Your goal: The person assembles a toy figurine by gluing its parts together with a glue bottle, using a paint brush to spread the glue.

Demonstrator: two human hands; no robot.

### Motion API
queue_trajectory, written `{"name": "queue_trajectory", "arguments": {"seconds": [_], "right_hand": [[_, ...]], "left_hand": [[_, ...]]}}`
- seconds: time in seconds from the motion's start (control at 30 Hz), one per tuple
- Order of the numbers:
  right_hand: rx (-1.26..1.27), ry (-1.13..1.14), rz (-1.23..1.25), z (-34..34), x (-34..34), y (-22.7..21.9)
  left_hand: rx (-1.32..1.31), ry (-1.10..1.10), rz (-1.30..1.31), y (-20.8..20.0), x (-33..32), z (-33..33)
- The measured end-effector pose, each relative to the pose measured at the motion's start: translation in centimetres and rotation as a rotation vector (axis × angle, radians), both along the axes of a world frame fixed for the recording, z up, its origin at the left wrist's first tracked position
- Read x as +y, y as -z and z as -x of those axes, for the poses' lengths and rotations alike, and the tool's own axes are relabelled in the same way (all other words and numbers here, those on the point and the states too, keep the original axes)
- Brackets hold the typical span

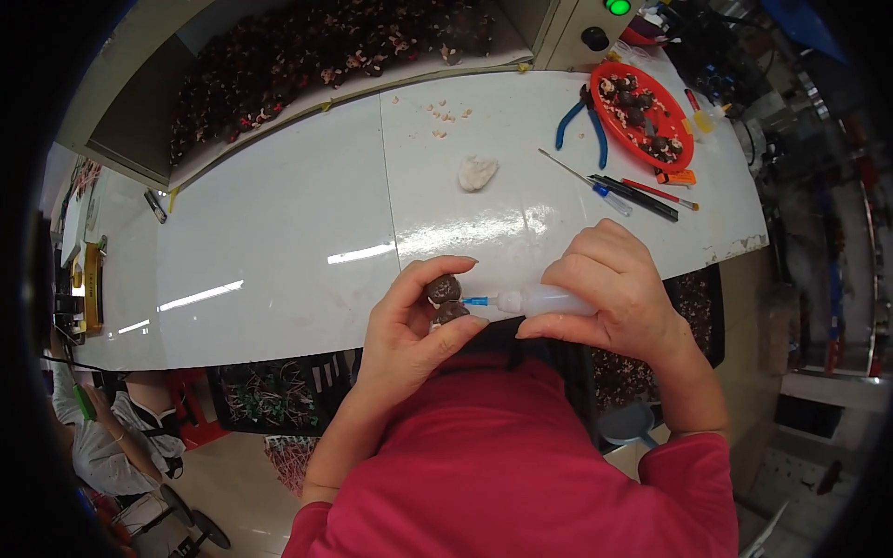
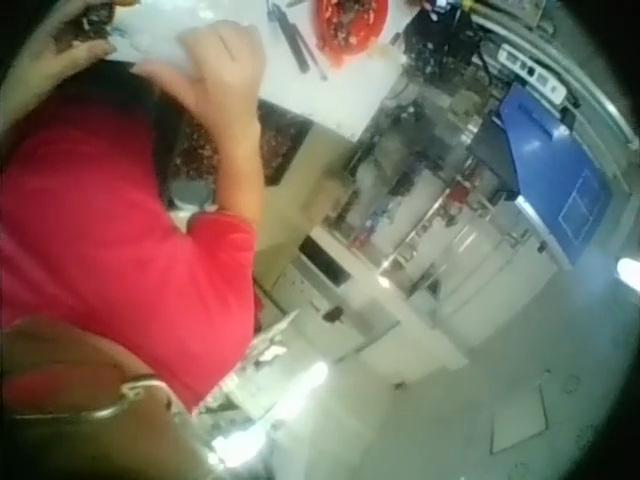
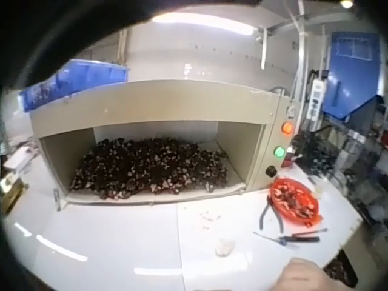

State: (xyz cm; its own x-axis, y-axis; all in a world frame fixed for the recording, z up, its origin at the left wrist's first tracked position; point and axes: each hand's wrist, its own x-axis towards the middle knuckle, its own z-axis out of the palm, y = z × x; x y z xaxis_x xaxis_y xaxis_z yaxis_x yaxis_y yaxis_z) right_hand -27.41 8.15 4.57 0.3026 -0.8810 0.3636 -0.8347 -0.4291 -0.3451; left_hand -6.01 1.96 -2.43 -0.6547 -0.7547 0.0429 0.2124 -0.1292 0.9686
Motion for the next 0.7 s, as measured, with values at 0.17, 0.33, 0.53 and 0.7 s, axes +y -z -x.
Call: {"name": "queue_trajectory", "arguments": {"seconds": [0.17,0.33,0.53,0.7], "right_hand": [[-0.242,0.024,-0.137,1.0,0.9,0.5],[-0.745,0.285,-0.090,3.7,0.1,1.7],[-0.660,0.469,-0.122,6.8,-8.8,1.9],[-0.240,0.574,-0.123,8.0,-12.8,3.4]], "left_hand": [[-0.025,-0.027,-0.079,-0.9,0.9,-0.2],[-0.054,-0.030,-0.140,-2.6,1.5,-0.1],[-0.214,-0.128,0.108,-2.8,1.6,1.1],[-0.226,-0.146,0.149,-3.2,1.7,1.5]]}}
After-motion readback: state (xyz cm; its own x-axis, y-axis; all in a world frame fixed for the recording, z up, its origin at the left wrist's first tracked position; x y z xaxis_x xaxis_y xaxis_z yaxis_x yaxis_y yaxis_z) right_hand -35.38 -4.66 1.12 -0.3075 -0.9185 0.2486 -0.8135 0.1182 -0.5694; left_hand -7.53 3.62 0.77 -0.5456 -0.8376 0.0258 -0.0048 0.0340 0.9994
